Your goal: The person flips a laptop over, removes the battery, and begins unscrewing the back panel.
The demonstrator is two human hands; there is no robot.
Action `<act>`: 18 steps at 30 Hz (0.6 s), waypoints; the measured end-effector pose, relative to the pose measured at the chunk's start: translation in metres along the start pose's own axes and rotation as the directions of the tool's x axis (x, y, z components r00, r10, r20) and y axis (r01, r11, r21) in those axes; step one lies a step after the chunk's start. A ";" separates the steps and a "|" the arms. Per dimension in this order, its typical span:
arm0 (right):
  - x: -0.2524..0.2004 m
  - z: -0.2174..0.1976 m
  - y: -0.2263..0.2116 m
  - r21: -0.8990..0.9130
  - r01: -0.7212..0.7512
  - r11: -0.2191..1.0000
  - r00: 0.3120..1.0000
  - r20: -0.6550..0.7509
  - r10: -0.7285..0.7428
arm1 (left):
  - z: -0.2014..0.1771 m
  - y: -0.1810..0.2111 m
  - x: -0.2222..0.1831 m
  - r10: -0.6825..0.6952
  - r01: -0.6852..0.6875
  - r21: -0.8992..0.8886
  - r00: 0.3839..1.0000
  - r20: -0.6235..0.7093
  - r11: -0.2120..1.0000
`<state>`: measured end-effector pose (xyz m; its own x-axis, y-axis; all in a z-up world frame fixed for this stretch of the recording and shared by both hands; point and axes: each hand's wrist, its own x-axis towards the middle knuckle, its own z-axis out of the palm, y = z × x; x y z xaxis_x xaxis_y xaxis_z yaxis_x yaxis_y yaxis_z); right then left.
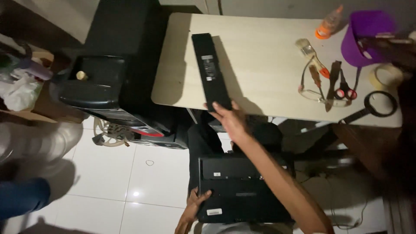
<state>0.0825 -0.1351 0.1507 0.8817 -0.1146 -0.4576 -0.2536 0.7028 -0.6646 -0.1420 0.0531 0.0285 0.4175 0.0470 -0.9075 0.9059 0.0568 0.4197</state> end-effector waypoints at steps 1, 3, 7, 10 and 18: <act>-0.001 0.014 0.002 -0.004 -0.003 1.000 1.000 0.005 0.003 | 0.000 0.001 -0.002 0.001 -0.001 -0.007 1.000 -0.002 1.000; -0.004 0.041 0.008 -0.024 -0.003 1.000 0.999 0.036 0.004 | 0.001 0.003 -0.006 0.029 -0.027 -0.078 0.999 0.016 0.997; 0.031 0.050 0.054 0.026 0.026 0.999 0.997 0.072 -0.027 | -0.002 0.013 -0.016 0.034 -0.026 -0.098 0.996 0.086 0.995; 0.035 0.060 0.065 -0.011 0.001 1.000 0.997 0.082 0.000 | -0.001 0.016 -0.015 -0.014 0.020 -0.104 0.998 0.063 0.994; 0.064 0.062 0.109 -0.089 -0.124 0.988 0.992 0.019 0.126 | -0.002 0.047 -0.020 0.215 -0.175 -0.246 0.966 0.146 0.953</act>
<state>0.1362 -0.0224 0.0859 0.8500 -0.0115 -0.5267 -0.3954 0.6467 -0.6523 -0.1077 0.0567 0.0665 0.6082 -0.0882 -0.7889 0.7731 0.2911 0.5635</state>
